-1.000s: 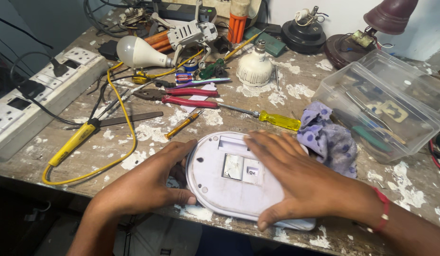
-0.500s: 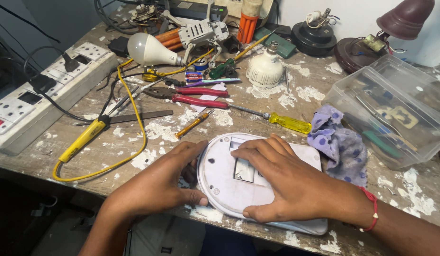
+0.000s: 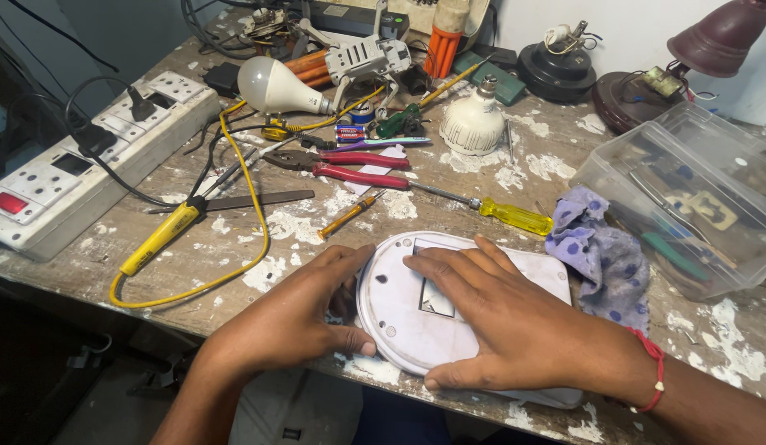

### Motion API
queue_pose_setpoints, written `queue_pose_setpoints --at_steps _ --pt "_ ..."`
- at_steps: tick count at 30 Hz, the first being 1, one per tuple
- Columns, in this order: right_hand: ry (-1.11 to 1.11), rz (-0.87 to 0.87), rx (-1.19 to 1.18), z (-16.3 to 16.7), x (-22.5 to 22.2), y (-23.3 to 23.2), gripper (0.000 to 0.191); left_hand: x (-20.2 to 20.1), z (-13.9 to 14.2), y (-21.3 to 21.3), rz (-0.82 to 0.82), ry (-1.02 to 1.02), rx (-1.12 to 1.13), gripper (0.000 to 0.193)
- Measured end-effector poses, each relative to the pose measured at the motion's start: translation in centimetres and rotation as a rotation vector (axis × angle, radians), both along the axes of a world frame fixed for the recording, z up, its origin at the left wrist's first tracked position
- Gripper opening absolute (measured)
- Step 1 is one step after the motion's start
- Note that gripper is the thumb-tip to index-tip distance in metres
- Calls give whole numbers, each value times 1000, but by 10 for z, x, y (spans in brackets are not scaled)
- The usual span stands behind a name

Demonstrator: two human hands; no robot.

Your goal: The person holds a white plastic light fixture on a cluttered workbench and uses a yellow-handled screwdriver to unscrew screws from its back panel, repositioning the fixture between screws and continuing to loosen additional screws by hand and with the screwdriver.

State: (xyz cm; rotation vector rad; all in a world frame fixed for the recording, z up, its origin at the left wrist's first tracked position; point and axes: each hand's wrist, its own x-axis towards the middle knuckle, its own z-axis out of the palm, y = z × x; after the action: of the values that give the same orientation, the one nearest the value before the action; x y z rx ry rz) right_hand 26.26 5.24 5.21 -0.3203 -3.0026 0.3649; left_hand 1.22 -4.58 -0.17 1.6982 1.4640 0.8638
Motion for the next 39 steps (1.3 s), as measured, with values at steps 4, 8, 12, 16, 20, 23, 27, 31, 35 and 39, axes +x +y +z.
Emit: queue_pose_setpoints --at_steps 4,8,12,16,20,23,27,31,35,39 --pt "-70 -61 -49 -1 -4 -2 102 0 0 0 0 4 -13 106" --pt "-60 -101 -5 -3 -9 -8 97 -1 -1 -1 -14 31 31 106" --pt "-44 -94 2 -1 -10 -10 93 -1 -1 -1 -8 21 38 99" --pt "-78 -113 -5 -2 -10 -12 93 0 -1 0 12 5 -16 104" --pt "-73 -127 28 -4 -11 -13 98 0 0 -1 21 -13 -37 108" --pt "-92 -142 4 -4 -11 -12 101 -1 -1 -1 -1 -21 14 106" --pt "-86 -164 -17 -2 -10 -13 101 -2 -3 0 2 -14 14 104" --pt "-79 -181 -20 -4 -12 -15 101 -2 -8 0 2 -18 36 101" --pt "-85 -171 -31 -3 -12 -12 100 -4 -14 0 -9 -200 -16 97" --pt "-49 -128 -22 -2 -9 -8 99 0 -16 10 68 -505 -115 75"
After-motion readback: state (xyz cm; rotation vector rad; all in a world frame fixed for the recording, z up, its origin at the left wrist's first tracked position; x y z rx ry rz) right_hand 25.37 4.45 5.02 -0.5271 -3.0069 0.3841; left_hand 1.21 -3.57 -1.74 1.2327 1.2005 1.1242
